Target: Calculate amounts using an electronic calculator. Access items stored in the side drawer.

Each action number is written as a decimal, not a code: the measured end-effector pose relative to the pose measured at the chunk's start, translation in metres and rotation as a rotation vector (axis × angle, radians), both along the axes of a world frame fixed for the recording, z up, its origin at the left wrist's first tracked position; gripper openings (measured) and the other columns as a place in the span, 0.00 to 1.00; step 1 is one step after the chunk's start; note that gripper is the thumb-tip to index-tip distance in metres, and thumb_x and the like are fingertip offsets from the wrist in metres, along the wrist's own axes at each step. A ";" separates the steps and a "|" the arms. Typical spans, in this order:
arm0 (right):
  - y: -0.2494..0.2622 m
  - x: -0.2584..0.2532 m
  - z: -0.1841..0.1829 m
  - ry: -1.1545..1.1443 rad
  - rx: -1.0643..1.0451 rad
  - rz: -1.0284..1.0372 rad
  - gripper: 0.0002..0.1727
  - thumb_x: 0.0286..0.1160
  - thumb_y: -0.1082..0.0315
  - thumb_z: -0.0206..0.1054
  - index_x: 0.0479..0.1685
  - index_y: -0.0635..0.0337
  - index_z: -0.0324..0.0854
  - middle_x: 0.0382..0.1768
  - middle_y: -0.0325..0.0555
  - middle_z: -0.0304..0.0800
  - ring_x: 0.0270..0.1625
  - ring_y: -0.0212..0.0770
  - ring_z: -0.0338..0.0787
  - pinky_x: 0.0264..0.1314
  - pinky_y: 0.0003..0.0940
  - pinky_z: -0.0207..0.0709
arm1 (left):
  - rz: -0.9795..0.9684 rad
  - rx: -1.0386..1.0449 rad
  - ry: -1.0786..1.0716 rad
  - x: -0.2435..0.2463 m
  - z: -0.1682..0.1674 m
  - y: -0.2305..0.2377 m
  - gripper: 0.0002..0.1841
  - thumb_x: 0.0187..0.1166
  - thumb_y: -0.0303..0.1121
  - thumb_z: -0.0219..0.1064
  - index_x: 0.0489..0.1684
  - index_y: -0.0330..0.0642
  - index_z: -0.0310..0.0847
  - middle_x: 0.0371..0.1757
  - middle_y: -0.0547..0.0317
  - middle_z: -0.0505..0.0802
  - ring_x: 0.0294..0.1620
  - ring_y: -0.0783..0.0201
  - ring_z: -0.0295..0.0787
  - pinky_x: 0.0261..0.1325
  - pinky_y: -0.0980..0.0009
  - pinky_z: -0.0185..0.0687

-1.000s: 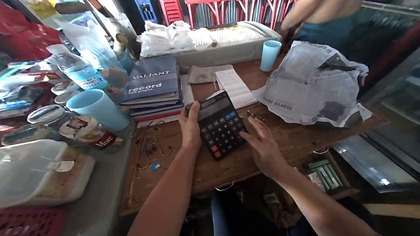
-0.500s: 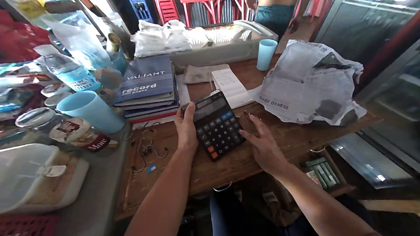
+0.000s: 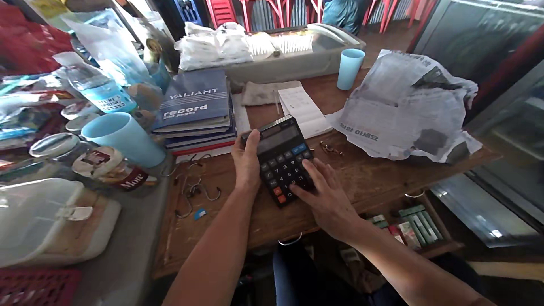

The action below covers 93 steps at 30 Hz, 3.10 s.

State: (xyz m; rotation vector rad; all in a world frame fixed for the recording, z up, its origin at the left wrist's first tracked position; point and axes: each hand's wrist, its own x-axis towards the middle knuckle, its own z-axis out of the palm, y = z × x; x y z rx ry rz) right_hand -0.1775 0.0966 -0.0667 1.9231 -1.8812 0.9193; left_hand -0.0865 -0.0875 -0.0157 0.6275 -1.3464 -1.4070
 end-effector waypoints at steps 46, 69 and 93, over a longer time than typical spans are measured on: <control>0.019 -0.031 -0.009 -0.308 0.010 -0.092 0.20 0.84 0.67 0.58 0.70 0.65 0.82 0.69 0.58 0.87 0.80 0.60 0.79 0.86 0.62 0.62 | -0.002 0.042 -0.170 0.009 -0.007 0.001 0.21 0.85 0.58 0.59 0.60 0.53 0.79 0.45 0.67 0.90 0.43 0.73 0.88 0.48 0.69 0.87; 0.020 -0.026 -0.011 -0.178 -0.006 -0.087 0.23 0.83 0.68 0.58 0.75 0.66 0.78 0.68 0.54 0.89 0.76 0.56 0.83 0.86 0.60 0.62 | -0.171 0.138 -0.077 0.012 -0.006 0.006 0.23 0.86 0.59 0.54 0.61 0.54 0.81 0.44 0.67 0.95 0.44 0.71 0.94 0.47 0.69 0.92; 0.021 -0.025 -0.011 -0.273 -0.068 -0.123 0.22 0.79 0.79 0.56 0.70 0.66 0.83 0.73 0.64 0.82 0.75 0.60 0.83 0.77 0.49 0.77 | -0.139 0.192 -0.032 0.010 -0.001 0.009 0.14 0.84 0.48 0.61 0.54 0.51 0.81 0.38 0.66 0.95 0.39 0.71 0.94 0.42 0.70 0.92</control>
